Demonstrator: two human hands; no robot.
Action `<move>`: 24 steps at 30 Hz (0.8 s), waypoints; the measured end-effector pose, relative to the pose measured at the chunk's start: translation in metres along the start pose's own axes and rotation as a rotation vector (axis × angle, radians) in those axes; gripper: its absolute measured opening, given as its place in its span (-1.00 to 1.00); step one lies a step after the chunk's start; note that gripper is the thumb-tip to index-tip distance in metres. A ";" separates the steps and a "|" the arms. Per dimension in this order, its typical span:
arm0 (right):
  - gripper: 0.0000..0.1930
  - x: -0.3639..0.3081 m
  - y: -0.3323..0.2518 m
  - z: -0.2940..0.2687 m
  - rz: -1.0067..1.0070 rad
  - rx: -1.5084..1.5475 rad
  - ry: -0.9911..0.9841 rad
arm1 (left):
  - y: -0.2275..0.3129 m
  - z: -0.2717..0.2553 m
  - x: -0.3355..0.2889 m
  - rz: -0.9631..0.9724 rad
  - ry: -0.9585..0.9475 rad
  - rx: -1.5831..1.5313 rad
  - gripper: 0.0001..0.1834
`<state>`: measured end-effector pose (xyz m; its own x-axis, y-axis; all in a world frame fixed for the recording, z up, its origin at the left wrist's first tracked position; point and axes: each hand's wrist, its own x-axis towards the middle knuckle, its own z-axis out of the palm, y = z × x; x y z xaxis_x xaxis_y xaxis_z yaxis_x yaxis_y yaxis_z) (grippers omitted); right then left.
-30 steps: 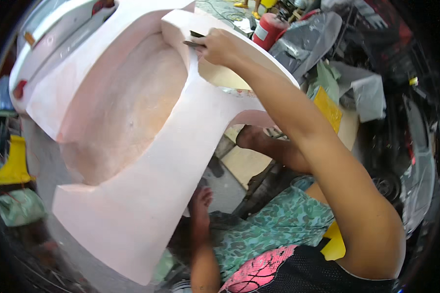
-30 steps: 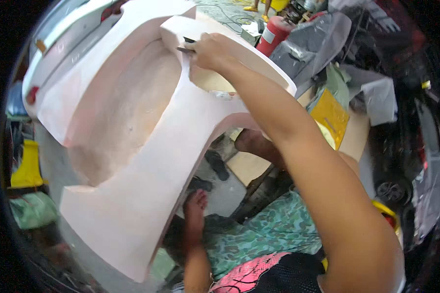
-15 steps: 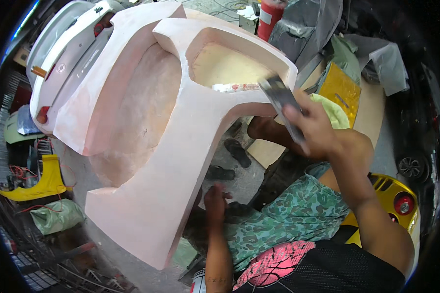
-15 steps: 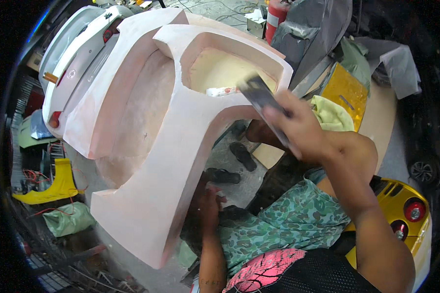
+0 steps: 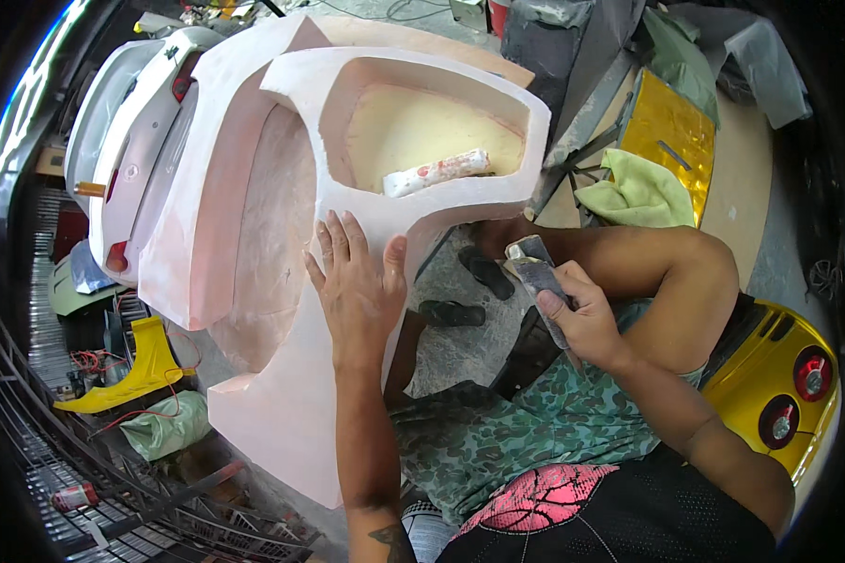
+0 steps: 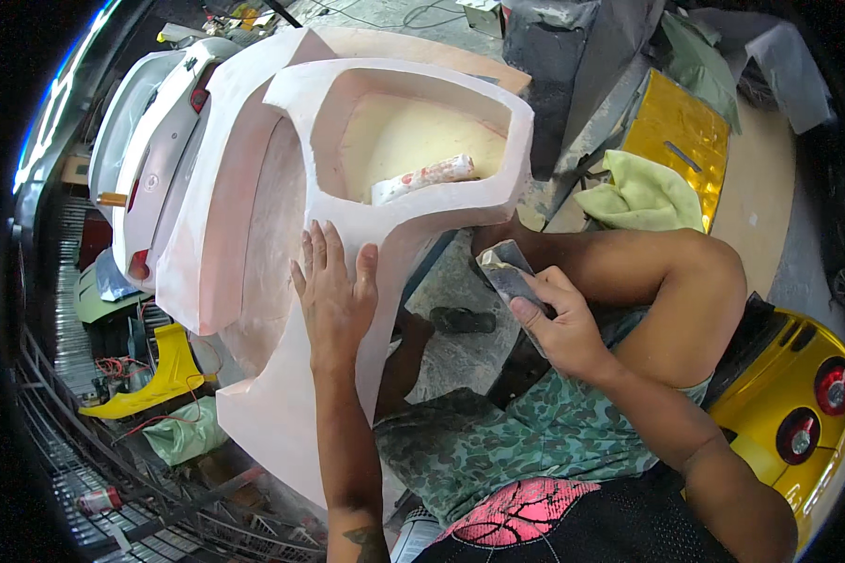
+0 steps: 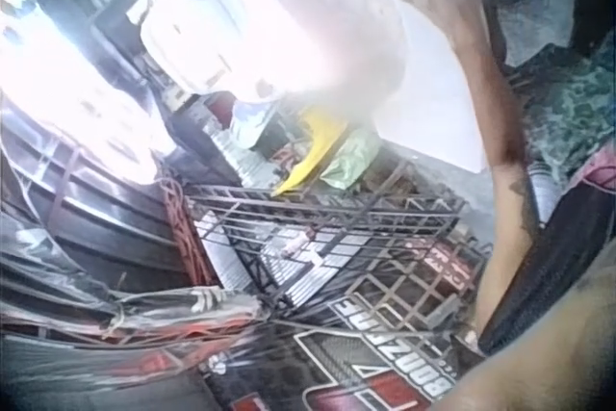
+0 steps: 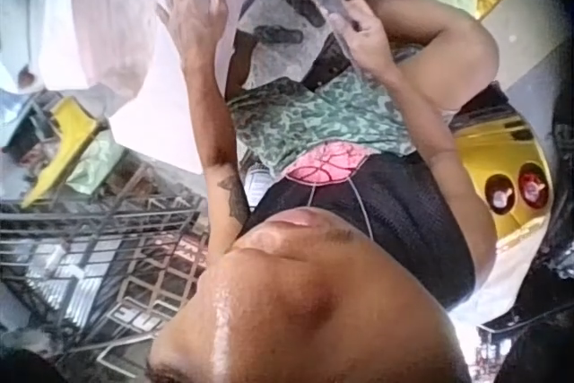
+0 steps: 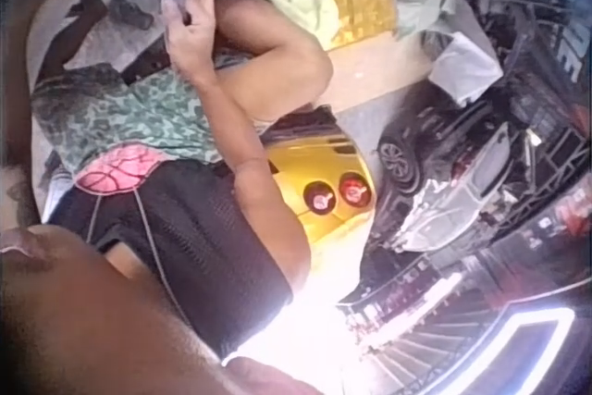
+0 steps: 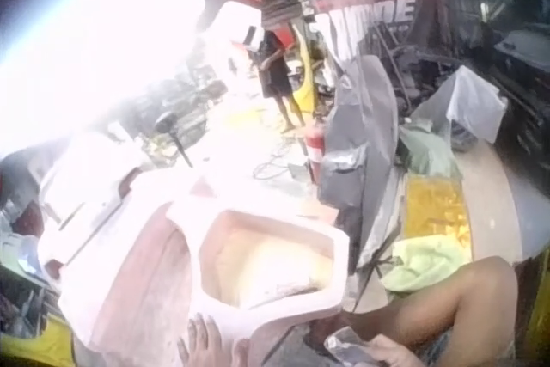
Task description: The person is manually sanding a large pink car body part using a sanding block.
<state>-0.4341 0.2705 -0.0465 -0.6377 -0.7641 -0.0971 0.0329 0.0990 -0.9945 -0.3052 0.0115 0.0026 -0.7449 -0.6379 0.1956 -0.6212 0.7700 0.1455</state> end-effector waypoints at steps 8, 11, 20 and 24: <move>-0.57 -0.005 0.008 -0.001 0.017 -0.036 0.028 | 0.084 0.028 0.022 0.258 -0.170 -0.087 -0.22; -0.56 -0.006 0.009 -0.002 0.057 0.023 0.058 | 0.103 0.026 0.024 0.456 -0.296 -0.537 -0.25; -0.55 -0.008 0.010 -0.007 0.025 -0.005 0.094 | 0.010 -0.009 -0.029 -0.095 -0.232 -0.010 -0.28; -0.52 0.009 -0.022 -0.019 -0.215 -0.344 0.046 | -0.071 -0.051 -0.099 -0.277 -0.115 0.098 -0.19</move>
<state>-0.4552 0.2742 -0.0250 -0.6356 -0.7624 0.1213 -0.3594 0.1531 -0.9206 -0.1750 0.0210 0.0219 -0.5632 -0.8248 0.0499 -0.8207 0.5654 0.0826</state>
